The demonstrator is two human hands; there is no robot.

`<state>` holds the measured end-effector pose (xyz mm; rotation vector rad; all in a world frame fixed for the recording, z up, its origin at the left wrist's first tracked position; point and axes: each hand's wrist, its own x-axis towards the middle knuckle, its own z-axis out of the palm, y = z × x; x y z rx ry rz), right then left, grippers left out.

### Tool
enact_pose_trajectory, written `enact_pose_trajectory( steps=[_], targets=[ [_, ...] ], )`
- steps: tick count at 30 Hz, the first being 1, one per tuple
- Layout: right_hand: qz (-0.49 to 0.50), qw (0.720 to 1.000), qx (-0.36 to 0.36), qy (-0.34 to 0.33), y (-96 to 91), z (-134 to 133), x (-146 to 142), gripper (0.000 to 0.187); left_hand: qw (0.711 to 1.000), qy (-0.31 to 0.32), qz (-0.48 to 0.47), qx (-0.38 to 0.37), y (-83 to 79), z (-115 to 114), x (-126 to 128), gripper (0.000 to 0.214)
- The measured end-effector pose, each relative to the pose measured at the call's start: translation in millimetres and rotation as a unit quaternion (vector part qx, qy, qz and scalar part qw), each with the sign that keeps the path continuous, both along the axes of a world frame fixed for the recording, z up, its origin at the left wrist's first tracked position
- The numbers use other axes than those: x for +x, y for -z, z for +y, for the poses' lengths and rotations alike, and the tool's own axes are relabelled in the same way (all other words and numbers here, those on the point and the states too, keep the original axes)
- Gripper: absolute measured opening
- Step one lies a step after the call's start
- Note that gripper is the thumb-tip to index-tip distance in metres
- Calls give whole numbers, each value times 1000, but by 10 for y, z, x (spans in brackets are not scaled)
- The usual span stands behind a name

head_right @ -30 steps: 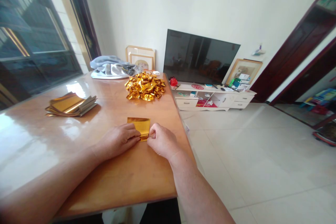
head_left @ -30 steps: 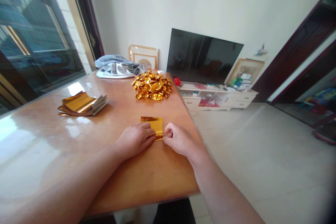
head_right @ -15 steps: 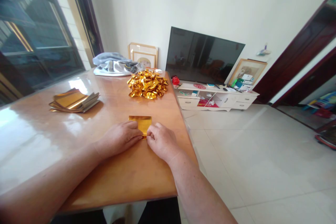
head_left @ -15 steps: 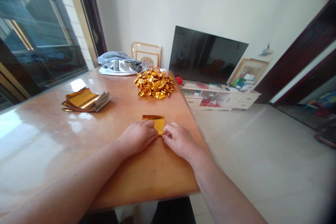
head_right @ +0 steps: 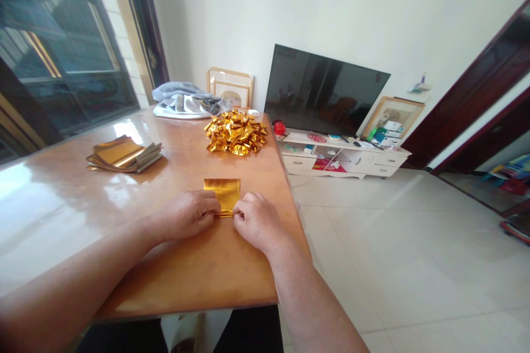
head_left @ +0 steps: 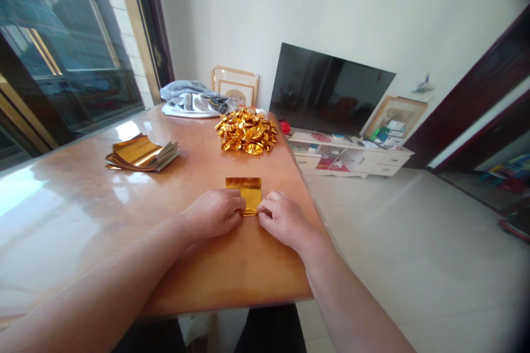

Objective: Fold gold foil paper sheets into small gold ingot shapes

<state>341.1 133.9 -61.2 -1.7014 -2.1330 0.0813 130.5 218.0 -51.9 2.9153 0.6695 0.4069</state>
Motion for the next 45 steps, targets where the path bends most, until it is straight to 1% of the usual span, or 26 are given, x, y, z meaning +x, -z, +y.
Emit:
enact_pose_trajectory(
  steps=[5,8,12,16,20,23,25,27,29,31,34,36,39,45],
  targets=[
    [5,1000,3,-6,18,4,8,17,996,16,2,-86,-99,59,-50,28],
    [13,1000,4,-12,42,14,18,18,990,0,22,-140,-160,107,-84,30],
    [28,1000,-4,-10,84,38,34,20,979,-27,58,-193,-214,154,-175,31],
    [36,999,-7,-4,110,55,39,20,974,-23,55,-218,-232,167,-286,29],
    [45,999,-6,-2,108,59,33,20,972,-4,50,-230,-246,160,-314,31],
    [59,998,-2,-4,111,62,33,19,973,-20,45,-227,-214,166,-288,32],
    [78,997,1,-4,128,71,38,19,974,-29,29,-221,-155,173,-274,30],
    [109,994,7,2,157,87,52,18,977,-18,4,-211,-78,175,-274,27],
    [150,988,14,21,194,110,73,16,980,-9,-21,-200,-6,166,-284,24],
    [189,981,15,48,229,135,95,14,981,-21,-33,-189,44,148,-294,21],
    [217,973,3,75,260,163,110,12,985,-28,-33,-166,64,110,-286,16],
    [220,972,-4,84,259,171,101,12,988,-29,-37,-144,55,83,-266,15],
    [212,972,-18,102,230,166,66,16,992,-50,-37,-111,39,47,-234,14],
    [147,980,-49,128,172,123,-18,30,995,-74,-16,-62,45,13,-200,12]
  ],
)
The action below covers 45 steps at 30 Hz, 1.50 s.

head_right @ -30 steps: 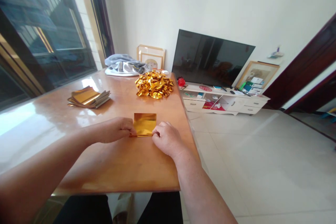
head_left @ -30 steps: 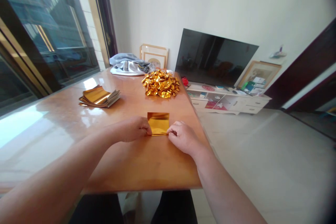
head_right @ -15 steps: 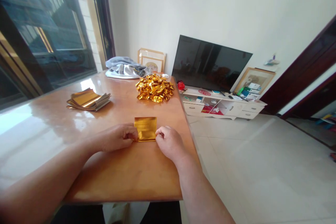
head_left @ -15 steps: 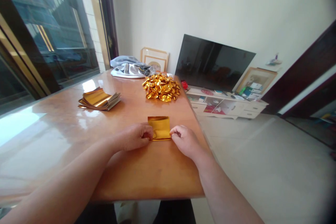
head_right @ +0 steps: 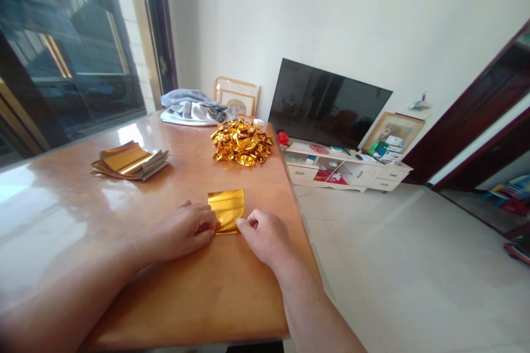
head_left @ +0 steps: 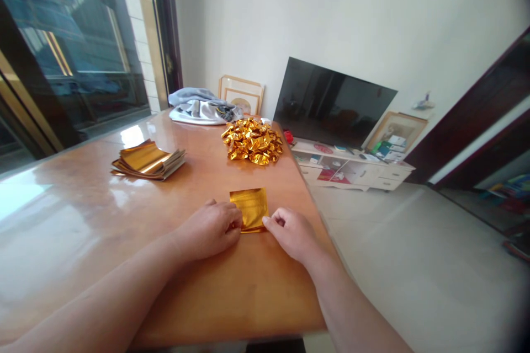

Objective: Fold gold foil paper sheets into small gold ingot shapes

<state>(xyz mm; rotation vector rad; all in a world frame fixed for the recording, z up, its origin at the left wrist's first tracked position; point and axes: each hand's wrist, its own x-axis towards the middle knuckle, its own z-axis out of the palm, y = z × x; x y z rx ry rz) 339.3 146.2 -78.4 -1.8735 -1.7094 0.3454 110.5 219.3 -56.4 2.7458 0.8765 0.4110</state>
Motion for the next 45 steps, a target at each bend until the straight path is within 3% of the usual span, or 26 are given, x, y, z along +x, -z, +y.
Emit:
enact_pose_trajectory(
  steps=[13,35,45],
  targets=[
    [-70,997,6,18,26,9,-34,28,996,-78,29,11,51,-7,170,38],
    [-77,997,15,16,-28,-13,-116,32,992,-117,50,23,77,-5,243,47],
    [-45,998,38,2,64,-7,6,21,991,-123,50,17,44,-13,252,44]
  ],
)
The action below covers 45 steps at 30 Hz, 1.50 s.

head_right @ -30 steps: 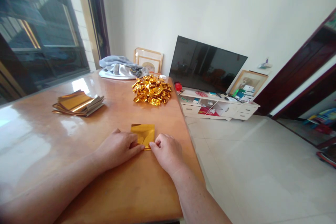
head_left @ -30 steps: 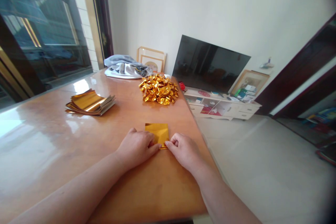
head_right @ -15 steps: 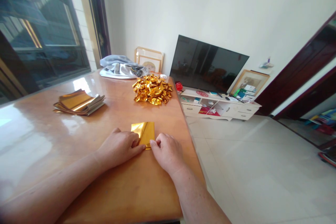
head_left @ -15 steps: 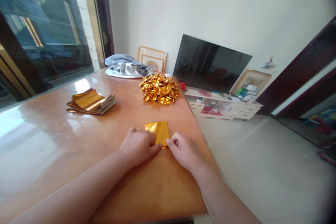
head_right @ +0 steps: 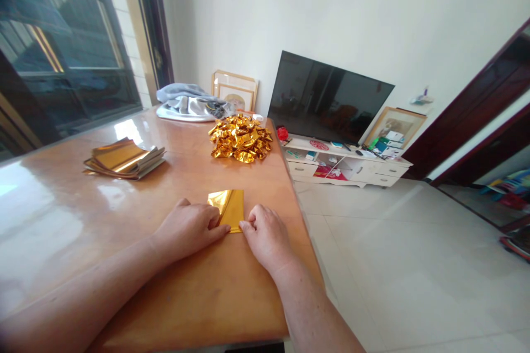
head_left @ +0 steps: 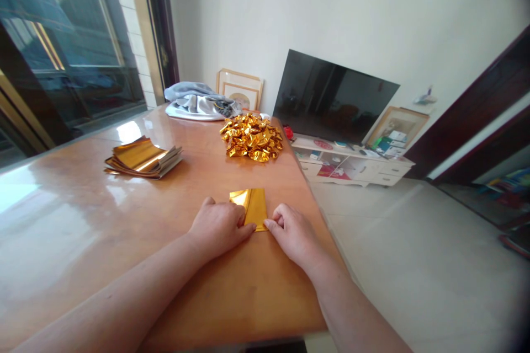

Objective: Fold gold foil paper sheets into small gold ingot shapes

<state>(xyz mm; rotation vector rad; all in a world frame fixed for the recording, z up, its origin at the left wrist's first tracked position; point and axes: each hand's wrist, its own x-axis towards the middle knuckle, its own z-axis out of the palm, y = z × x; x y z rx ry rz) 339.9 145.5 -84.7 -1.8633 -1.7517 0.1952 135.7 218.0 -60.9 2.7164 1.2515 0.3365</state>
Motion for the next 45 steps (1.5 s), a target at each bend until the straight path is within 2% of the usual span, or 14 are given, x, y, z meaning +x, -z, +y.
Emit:
enact_pose_trajectory(
  steps=[4,7,11,15,30,35,45],
  targets=[
    [33,999,24,4,20,5,39,12,1000,2,4,1,16,8,-3,43],
    [69,995,70,10,-16,-14,-23,6,1000,2,6,4,18,7,2,44],
    [86,990,85,-69,-72,-47,-183,10,1000,-5,6,6,4,-5,18,46],
    [25,993,47,-106,-61,-48,-257,15,1000,-9,3,7,-3,-14,21,49],
    [-128,983,41,-126,-124,-125,-263,27,999,-45,7,-21,-13,119,-262,48],
    [-195,969,33,-146,-191,-192,-277,29,999,-30,5,-40,-40,131,-317,46],
    [-245,954,19,-172,-258,-274,-306,31,996,-9,-12,-84,-30,200,-411,32]
  ],
)
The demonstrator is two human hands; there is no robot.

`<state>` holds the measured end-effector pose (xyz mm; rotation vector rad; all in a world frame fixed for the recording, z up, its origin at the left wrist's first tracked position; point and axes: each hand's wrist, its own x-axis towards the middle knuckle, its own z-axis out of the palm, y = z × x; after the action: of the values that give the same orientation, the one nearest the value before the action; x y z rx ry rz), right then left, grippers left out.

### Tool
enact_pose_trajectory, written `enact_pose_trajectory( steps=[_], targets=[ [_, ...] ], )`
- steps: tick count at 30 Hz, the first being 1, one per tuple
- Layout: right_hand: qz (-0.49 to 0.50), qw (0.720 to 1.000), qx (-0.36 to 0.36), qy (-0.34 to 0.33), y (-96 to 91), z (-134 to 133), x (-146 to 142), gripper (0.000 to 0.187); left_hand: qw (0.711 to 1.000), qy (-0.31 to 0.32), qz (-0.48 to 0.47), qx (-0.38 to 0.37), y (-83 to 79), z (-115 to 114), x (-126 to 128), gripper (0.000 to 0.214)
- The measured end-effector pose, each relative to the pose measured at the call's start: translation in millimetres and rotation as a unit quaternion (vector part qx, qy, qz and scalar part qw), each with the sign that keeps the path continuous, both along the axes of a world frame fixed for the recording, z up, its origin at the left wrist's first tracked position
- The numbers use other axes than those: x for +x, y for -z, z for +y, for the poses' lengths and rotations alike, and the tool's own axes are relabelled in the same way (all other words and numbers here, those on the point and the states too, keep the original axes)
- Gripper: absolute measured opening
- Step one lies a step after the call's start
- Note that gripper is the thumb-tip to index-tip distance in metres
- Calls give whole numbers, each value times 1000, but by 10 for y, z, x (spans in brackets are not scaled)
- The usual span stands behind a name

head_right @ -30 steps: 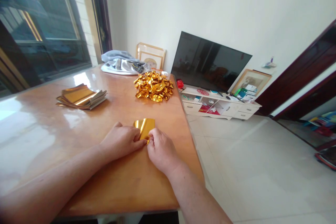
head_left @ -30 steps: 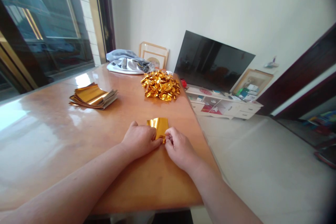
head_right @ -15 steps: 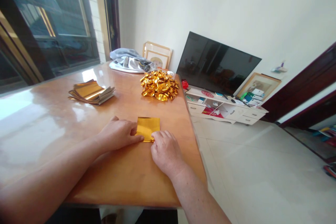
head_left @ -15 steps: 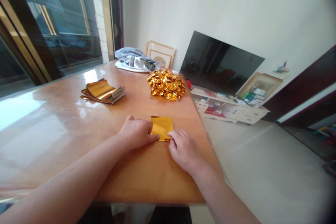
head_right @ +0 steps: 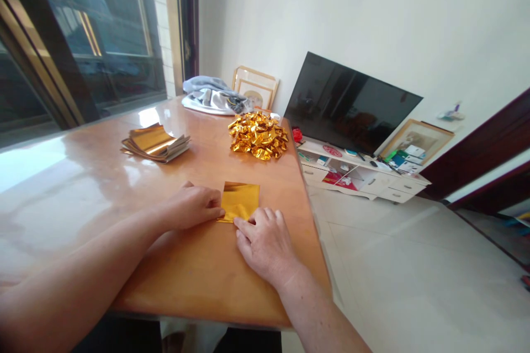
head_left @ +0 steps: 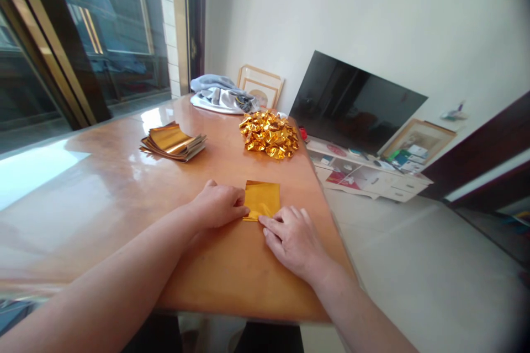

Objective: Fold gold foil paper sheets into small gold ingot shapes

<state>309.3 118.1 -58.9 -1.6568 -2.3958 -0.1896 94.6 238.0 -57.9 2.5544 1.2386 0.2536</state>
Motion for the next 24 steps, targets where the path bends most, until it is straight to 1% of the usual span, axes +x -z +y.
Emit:
enact_pose_trajectory(
  steps=[5,9,12,16,19,22,24],
  targets=[
    [-16,1000,-21,-6,-32,-8,-14,33,999,5,-27,-40,-33,20,-37,18],
    [-42,998,-43,-7,-101,4,-36,34,998,13,-43,-44,-47,-2,-12,12],
    [-70,995,-63,-17,-178,13,-61,34,998,18,-49,-46,-44,0,3,16],
    [-107,990,-85,-33,-285,16,-92,35,994,20,-59,-84,-4,69,-19,23],
    [-130,987,-88,-43,-354,26,-103,34,992,28,-65,-103,26,124,-40,26],
    [-148,984,-83,-57,-384,60,-102,31,992,31,-63,-107,12,133,-39,28],
    [-148,983,-79,-71,-366,95,-93,29,991,25,-63,-113,-16,119,-29,28]
  ],
)
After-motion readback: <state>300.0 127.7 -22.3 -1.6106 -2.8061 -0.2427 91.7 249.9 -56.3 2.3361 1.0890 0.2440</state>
